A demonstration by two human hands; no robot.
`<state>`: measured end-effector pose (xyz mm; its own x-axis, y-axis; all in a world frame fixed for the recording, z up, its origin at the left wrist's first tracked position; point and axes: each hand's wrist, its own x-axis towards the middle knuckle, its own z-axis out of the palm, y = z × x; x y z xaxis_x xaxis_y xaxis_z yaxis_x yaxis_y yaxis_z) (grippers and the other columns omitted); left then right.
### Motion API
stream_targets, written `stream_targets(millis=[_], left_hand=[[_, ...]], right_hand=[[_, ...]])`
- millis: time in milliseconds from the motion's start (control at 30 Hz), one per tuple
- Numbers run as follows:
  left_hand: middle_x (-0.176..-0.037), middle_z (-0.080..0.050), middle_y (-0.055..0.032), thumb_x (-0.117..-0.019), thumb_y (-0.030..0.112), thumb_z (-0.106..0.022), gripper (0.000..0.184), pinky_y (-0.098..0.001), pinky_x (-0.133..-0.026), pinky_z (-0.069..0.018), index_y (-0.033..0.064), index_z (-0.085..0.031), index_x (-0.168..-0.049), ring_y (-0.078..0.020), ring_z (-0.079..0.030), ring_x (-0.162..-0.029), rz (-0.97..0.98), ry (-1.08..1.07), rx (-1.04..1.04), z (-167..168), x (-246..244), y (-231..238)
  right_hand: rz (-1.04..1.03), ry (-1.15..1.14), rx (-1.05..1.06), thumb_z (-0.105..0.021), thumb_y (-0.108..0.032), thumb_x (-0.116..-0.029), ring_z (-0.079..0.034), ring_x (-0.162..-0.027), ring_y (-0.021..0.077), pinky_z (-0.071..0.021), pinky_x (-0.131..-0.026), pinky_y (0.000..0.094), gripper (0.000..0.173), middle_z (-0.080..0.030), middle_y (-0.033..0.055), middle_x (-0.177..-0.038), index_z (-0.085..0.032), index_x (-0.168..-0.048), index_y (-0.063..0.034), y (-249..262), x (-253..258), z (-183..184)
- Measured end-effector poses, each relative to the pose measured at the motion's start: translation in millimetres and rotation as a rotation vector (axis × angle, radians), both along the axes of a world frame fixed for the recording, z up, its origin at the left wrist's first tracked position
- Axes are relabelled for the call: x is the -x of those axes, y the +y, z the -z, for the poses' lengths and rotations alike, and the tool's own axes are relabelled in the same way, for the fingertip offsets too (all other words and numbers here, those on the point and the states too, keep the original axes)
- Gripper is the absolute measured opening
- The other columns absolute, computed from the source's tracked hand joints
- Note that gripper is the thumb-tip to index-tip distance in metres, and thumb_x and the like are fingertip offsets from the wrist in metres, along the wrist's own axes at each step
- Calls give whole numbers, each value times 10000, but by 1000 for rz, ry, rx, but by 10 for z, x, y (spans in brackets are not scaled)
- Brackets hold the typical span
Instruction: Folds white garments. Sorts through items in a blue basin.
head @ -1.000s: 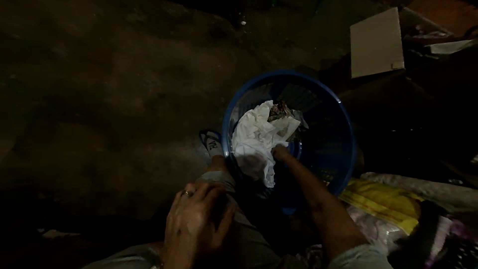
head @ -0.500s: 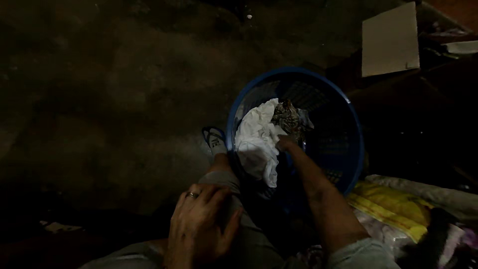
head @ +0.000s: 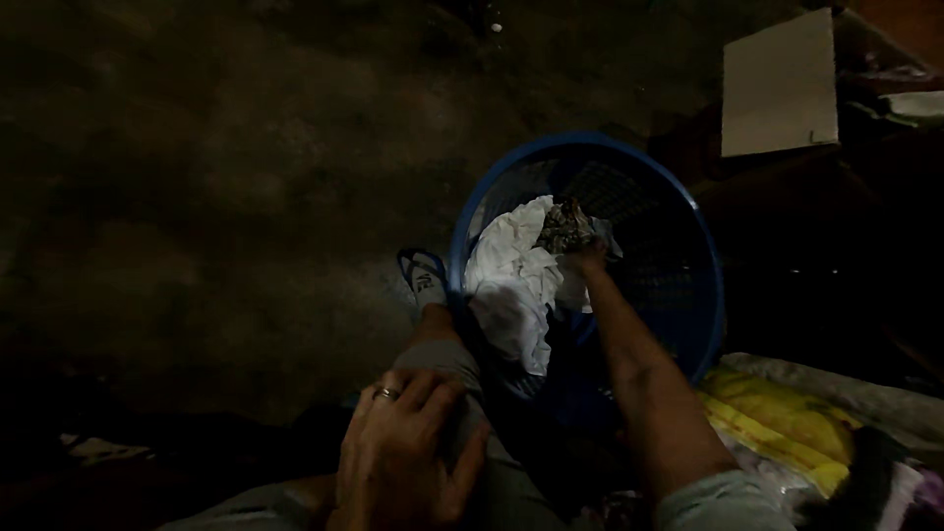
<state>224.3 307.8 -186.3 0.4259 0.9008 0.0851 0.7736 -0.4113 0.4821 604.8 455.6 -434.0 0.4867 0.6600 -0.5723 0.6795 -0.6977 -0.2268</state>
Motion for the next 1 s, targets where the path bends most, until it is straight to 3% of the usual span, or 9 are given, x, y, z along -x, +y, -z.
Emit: stream_targets(millis=[67, 167, 367, 433, 567, 667, 800, 900, 1000], left_hand=[[-988, -740, -34, -932, 563, -480, 480, -443, -795, -502, 177, -760, -986, -273, -655, -976, -4, -5, 14, -4, 2, -1], [-985, -736, -28, -936, 559, -474, 470, -460, -815, -501, 181, -750, -986, -274, -655, -988, -2, -6, 19, -10, 5, -8], [-965, -740, -40, -938, 560, -462, 493, -470, -813, -519, 163, -754, -955, -278, -676, -963, -29, -5, -32, -1, -20, -26], [-958, -735, -59, -929, 550, -479, 491, -491, -784, -526, 147, -758, -955, -295, -679, -945, -38, -18, -35, -3, -10, -41], [-1018, -738, -67, -906, 506, -546, 426, -512, -783, -541, 140, -753, -976, -306, -687, -973, -64, -40, -47, -21, 18, -68], [-1033, -734, -85, -905, 444, -616, 378, -536, -806, -540, 114, -751, -1032, -326, -680, -988, -43, -80, -6, -36, 66, -68], [-1236, -673, -163, -952, 471, -598, 508, -595, -1018, -445, 73, -684, -1256, -398, -587, -1218, -44, 58, 266, -276, 66, -56], [-1340, -633, -155, -922, 582, -634, 665, -599, -1092, -380, 80, -625, -1358, -372, -544, -1293, -88, -17, 371, -383, 84, -124], [-1552, -433, -200, -868, 604, -714, 960, -604, -1184, -257, 46, -356, -1562, -372, -415, -1426, -94, -229, 497, -660, 97, -238]], right_hand=[[-59, 55, 2, -678, -372, -968, -197, -1515, 494, -264, -1189, 646, 570, -206, 304, -1641, -587, -1414, -30, 52, 30, 76], [-85, 135, 44, -579, -294, -1039, -326, -1479, 459, -299, -1195, 590, 625, -328, 319, -1584, -391, -1512, 69, 8, 202, 69], [-393, 342, 270, -462, -220, -1085, -463, -1396, 417, -351, -1168, 559, 461, -489, 299, -1477, -496, -1432, 83, -553, 701, -122], [-382, 469, 210, -467, -196, -1084, -561, -1280, 389, -418, -1103, 541, 393, -577, 292, -1360, -574, -1343, 80, -763, 793, -362], [-118, 741, -256, -522, -110, -1054, -658, -1119, 189, -526, -1010, 355, 296, -666, 182, -1256, -647, -1264, 56, -1007, 784, -1293], [1, 851, -580, -547, -30, -1009, -682, -975, 124, -573, -884, 298, 241, -700, 124, -1148, -662, -1201, 59, -1078, 786, -2148], [-72, 974, -863, -524, -22, -998, -689, -871, 125, -593, -820, 325, 225, -723, 73, -1037, -686, -1152, 6, -1169, 868, -3070], [-177, 1110, -1006, -500, -31, -1008, -685, -820, 74, -606, -780, 278, 208, -713, -7, -977, -679, -1104, -73, -1292, 1139, -3809], [-345, 1263, -1121, -503, -12, -999, -704, -860, 82, -622, -837, 295, 208, -713, -19, -973, -689, -1055, -87, -1449, 1509, -4452]])
